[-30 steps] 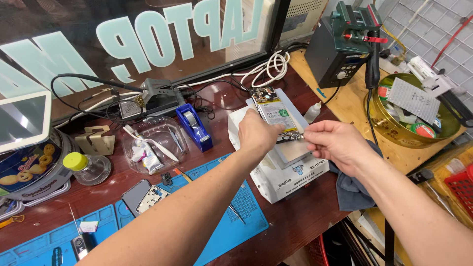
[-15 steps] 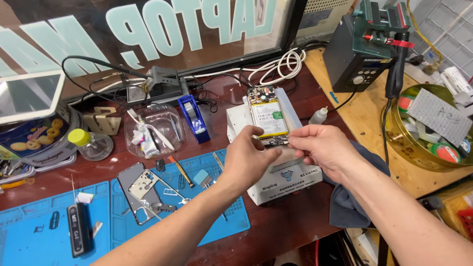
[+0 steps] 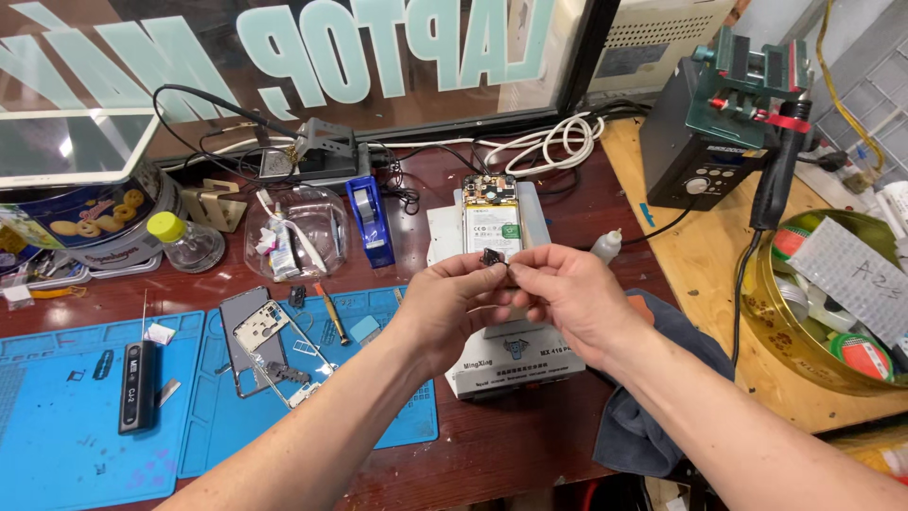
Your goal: The person uses pliers and a soldering iron to manipulate and solder small electronic components on a workbench. They handle a small circuit board and a cable, performing precise adjustments and soldering operations.
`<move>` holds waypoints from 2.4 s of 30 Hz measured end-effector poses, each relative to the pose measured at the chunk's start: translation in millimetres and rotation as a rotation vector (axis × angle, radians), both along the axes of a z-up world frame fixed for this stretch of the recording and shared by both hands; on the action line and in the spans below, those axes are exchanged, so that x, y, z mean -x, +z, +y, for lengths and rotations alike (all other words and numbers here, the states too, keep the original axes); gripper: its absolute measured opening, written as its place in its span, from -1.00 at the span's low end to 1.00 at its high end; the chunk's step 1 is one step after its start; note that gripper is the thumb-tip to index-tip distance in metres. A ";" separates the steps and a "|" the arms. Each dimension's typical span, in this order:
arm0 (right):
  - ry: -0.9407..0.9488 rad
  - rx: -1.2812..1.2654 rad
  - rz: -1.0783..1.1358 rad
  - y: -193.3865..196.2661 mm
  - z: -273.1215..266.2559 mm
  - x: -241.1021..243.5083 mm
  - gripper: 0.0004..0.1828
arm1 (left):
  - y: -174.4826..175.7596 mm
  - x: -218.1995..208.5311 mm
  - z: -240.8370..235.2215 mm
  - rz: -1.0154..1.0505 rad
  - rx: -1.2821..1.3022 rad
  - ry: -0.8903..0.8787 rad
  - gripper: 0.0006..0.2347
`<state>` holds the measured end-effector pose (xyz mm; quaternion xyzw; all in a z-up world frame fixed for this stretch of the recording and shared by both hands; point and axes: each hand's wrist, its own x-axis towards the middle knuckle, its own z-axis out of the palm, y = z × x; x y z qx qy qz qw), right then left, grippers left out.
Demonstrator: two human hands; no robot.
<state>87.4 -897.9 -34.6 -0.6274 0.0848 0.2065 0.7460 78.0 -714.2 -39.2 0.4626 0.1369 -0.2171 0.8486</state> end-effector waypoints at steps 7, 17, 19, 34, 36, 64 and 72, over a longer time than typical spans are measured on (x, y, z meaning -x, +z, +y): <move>-0.046 -0.062 0.070 18.6 4.5 -2.9 -0.77 | 19.5 1.5 -0.9 -0.890 -1.190 0.067 -0.94; 0.018 0.067 0.119 7.2 -0.1 0.8 -0.74 | 18.3 12.2 8.5 -0.774 -1.192 -0.133 -0.85; 0.012 0.276 -0.003 4.4 1.4 3.5 -0.72 | 15.9 10.8 8.2 -0.801 -1.265 -0.133 -0.87; 0.062 0.877 -0.338 2.7 7.7 11.0 -0.76 | 8.9 -4.8 1.9 -0.689 -1.274 -0.229 -0.83; 0.044 0.879 -0.356 3.8 5.8 9.2 -0.77 | 9.7 -8.5 -1.6 -0.665 -1.238 -0.221 -0.81; 0.001 0.905 -0.326 -0.6 11.2 5.5 -0.80 | -9.7 -20.8 9.6 -0.616 -1.109 -0.150 -0.87; -0.003 0.858 -0.301 3.3 8.6 -1.9 -0.79 | -4.6 -16.2 2.1 -0.605 -1.193 -0.108 -0.86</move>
